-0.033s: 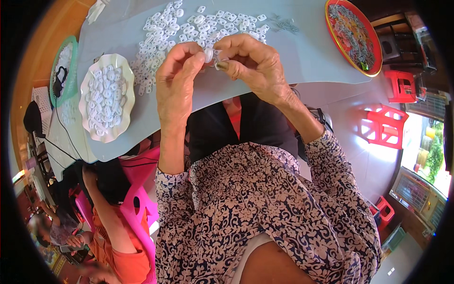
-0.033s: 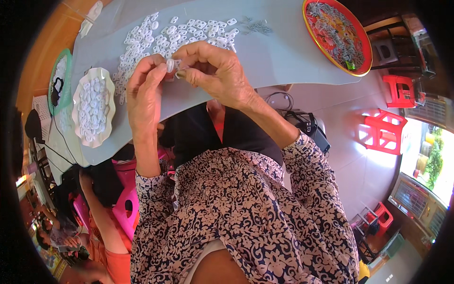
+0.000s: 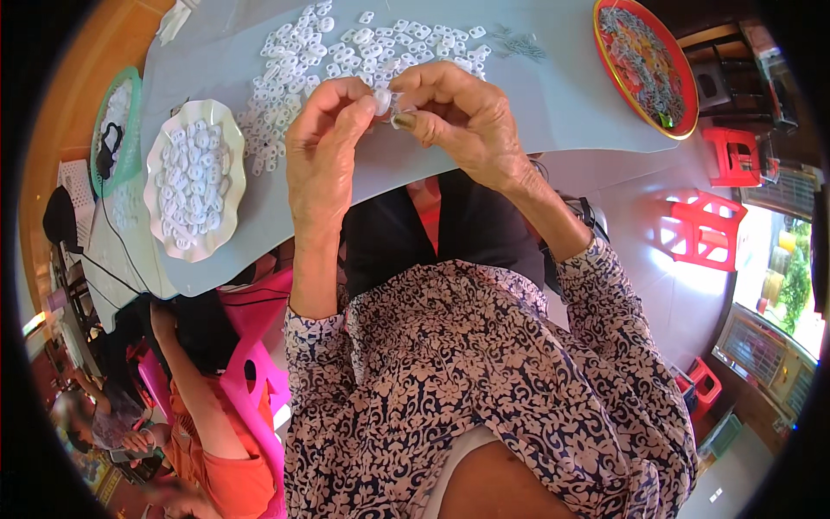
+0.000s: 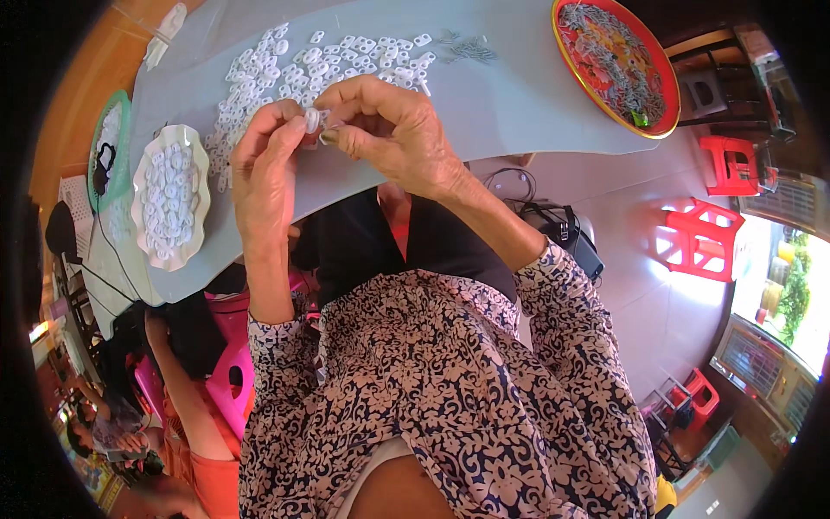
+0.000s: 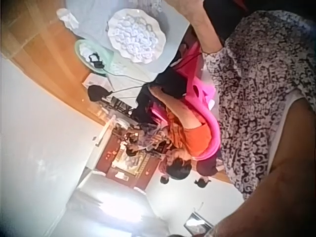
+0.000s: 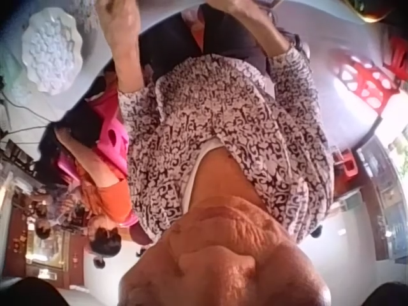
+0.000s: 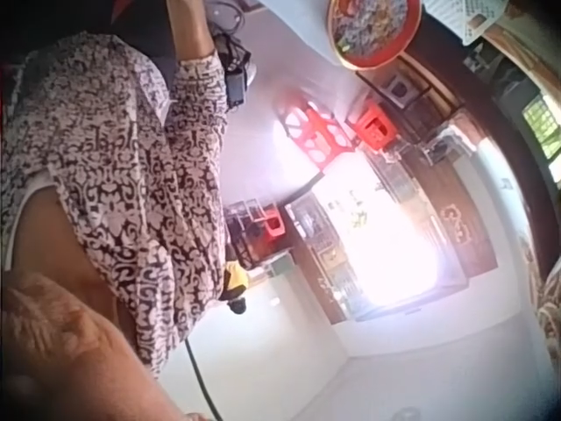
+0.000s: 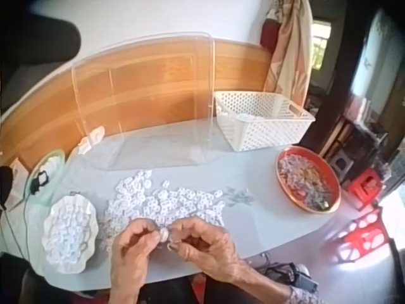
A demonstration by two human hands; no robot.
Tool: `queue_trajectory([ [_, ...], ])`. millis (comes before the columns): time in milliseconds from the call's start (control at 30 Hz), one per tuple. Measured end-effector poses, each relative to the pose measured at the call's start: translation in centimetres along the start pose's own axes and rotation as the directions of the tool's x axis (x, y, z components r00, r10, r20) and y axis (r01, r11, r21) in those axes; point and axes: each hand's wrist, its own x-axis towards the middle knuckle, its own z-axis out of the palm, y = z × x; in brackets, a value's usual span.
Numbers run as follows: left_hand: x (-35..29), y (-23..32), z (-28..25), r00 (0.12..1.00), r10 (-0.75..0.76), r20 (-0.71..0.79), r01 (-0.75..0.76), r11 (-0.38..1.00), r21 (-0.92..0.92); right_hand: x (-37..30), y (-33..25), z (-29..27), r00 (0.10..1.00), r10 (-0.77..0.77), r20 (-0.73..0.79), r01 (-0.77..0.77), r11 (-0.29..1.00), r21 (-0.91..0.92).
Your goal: Assembling small white plastic components manually at a table.
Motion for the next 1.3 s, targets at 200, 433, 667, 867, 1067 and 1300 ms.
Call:
queue_trajectory([
  [200, 0.0, 0.3, 0.0, 1.000, 0.002, 0.029, -0.002, 1.000, 0.002, 0.1, -0.4, 0.0, 1.000, 0.023, 0.015, -0.022, 1.000, -0.021],
  [433, 0.0, 0.2, 0.2, 0.999, 0.035, 0.035, -0.037, 0.998, 0.041, 0.1, -0.6, 0.1, 0.999, 0.041, 0.033, -0.039, 0.997, -0.062],
  [667, 0.2, 0.8, 0.2, 0.998, 0.054, 0.012, -0.056, 0.976, 0.211, 0.0, -0.7, 0.0, 0.998, 0.051, 0.026, -0.049, 0.995, -0.090],
  [867, 0.2, 0.8, 0.3, 0.998, 0.060, 0.009, -0.060, 0.968, 0.244, 0.0, -0.7, -0.2, 0.998, 0.057, 0.039, -0.053, 0.994, -0.098],
  [1067, 0.2, 0.2, 0.8, 0.997, 0.066, -0.032, -0.060, 0.988, 0.145, 0.0, -0.7, -0.2, 0.996, 0.084, 0.038, -0.080, 0.992, -0.094],
  [1300, 0.0, 0.4, 0.7, 0.996, 0.084, -0.030, -0.074, 0.965, 0.250, -0.1, -0.6, -0.2, 0.995, 0.089, 0.043, -0.085, 0.992, -0.099],
])
